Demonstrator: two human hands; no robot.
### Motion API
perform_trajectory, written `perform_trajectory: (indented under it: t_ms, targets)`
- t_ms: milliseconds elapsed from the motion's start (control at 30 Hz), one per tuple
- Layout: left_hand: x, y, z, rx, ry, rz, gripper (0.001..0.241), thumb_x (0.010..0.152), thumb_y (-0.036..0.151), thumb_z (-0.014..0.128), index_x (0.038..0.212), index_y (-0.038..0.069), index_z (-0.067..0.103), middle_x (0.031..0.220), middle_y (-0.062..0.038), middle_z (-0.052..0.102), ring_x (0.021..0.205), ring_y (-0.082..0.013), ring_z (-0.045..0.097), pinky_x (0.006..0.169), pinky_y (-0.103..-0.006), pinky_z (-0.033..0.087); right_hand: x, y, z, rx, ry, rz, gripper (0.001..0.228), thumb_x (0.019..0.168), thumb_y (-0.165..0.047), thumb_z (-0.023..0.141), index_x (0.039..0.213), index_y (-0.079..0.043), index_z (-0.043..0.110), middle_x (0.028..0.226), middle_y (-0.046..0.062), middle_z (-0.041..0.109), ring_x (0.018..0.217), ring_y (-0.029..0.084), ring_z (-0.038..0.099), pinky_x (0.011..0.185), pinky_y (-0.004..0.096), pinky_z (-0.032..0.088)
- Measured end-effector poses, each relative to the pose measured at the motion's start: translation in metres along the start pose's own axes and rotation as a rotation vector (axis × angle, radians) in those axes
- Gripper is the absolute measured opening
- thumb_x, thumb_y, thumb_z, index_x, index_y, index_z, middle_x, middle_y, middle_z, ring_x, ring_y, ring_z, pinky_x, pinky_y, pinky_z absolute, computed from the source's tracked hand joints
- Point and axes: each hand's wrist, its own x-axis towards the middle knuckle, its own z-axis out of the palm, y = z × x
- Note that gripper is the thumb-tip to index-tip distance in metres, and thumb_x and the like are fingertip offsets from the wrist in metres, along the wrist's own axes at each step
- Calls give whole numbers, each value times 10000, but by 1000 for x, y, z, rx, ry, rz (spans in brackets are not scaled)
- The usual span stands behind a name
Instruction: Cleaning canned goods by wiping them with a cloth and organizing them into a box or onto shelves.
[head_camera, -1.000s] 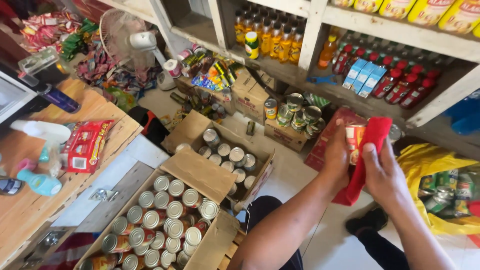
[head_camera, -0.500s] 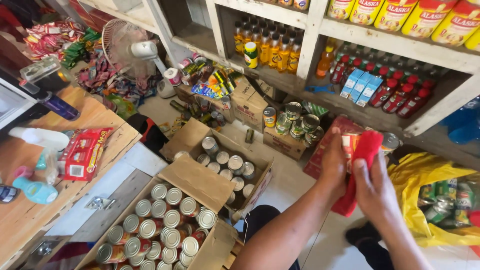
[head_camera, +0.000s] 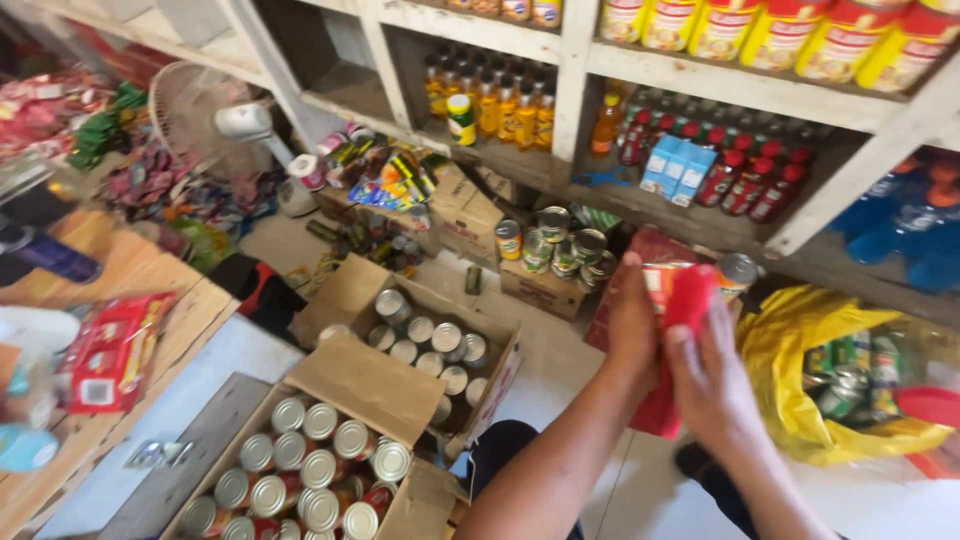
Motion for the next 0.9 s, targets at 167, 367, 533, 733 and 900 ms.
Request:
perform_trajectory:
  t_ms: [167,367,533,733,900]
  targets:
    - [-2,3,3,80,163,179,531,1019,593,532,1158,111,707,1111,-87,672,1041,-220,598,948,-344,477,-6,-22,-1,-35,-60,-235,664,1011,-299,494,1616,-95,310,1636,331,239,1426,576,271,1147,697,227]
    - [-6,6,4,31,124,27,725,947,731,571,1224,74,703,1215,-147,675,1129,-259,633,937,-371,522,-2,-12,-2,-17,-61,-227,682,1029,-372,444,1628,-92,279,1666,274,215,1481,503,241,1186,635,187]
    - [-14,15,3,130,77,107,606,1053,536,340,1137,23,651,1127,-123,674,963,-167,594,883,-332,469,-2,-3,1,-93,-54,-359,644,1020,-227,422,1590,10,238,1670,266,234,1528,425,253,1179,486,260]
    - [-16,-2,-1,-79,-110,86,507,1105,563,392,941,125,585,835,-1,548,685,-79,468,637,-260,367,3,2,-3,39,1,26,491,1063,-228,423,1536,-94,422,1224,155,628,1000,278,598,854,391,472]
    - [-10,13,0,190,79,57,649,1047,596,293,1195,70,645,1155,-115,659,1002,-188,608,889,-337,461,-18,6,9,-133,-55,-373,621,996,-180,466,1567,-9,292,1684,256,171,1567,504,61,1195,551,189]
